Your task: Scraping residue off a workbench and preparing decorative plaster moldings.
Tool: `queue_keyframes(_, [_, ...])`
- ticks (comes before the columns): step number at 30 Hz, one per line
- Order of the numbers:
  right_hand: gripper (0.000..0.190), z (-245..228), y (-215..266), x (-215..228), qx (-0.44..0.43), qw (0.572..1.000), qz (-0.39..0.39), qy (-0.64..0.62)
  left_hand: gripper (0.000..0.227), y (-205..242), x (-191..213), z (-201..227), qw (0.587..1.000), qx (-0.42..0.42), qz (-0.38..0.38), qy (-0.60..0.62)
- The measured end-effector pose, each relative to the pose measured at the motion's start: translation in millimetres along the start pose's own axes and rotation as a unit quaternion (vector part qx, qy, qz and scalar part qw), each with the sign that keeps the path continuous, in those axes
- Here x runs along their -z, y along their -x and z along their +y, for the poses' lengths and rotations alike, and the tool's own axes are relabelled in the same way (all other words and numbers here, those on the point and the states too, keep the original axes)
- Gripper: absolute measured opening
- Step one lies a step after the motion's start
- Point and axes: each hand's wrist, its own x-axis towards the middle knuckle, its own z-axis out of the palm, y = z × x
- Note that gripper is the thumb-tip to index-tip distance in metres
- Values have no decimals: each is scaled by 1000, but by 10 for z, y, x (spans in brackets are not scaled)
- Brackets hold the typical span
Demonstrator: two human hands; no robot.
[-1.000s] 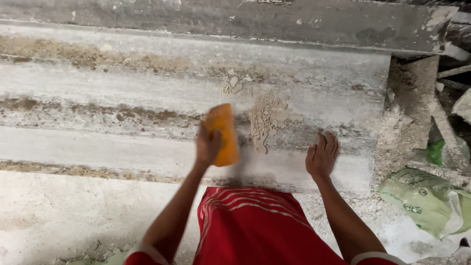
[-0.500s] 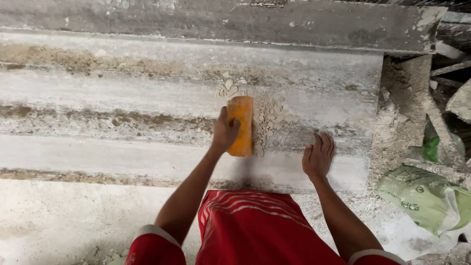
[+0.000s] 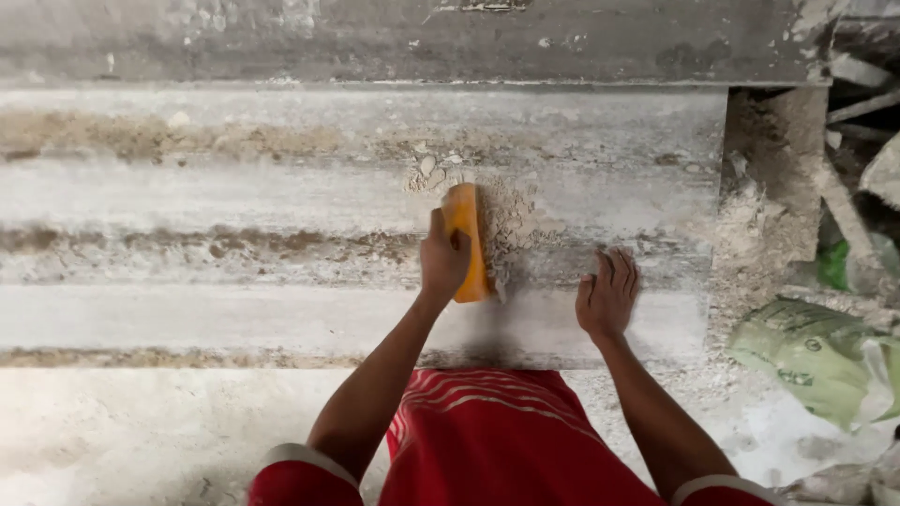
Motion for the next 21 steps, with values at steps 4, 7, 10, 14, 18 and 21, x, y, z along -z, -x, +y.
queue_keyframes(4, [46, 10, 3, -11, 2, 1000, -7, -8, 34, -11, 297, -683, 994, -82, 14, 67])
queue_keyframes(7, [45, -48, 7, 20, 3, 1000, -12, -13, 33, 149, 662, -856, 998, -25, -1, 49])
queue_keyframes(10, [45, -69, -40, 51, 8, 1000, 1, -18, 36, 100, 701, -905, 998, -65, 17, -6])
queue_keyframes(14, [46, -30, -35, 10, 7, 1000, -3, -12, 46, -157, 4, -739, 994, -95, 17, 51])
queue_keyframes(18, [45, 51, 58, -68, -1, 1000, -12, -20, 47, -198, -80, -232, 997, -7, -47, 55])
queue_keyframes(21, [45, 21, 15, -31, -5, 1000, -12, -20, 36, -546, -16, -1353, 981, -168, 53, -85])
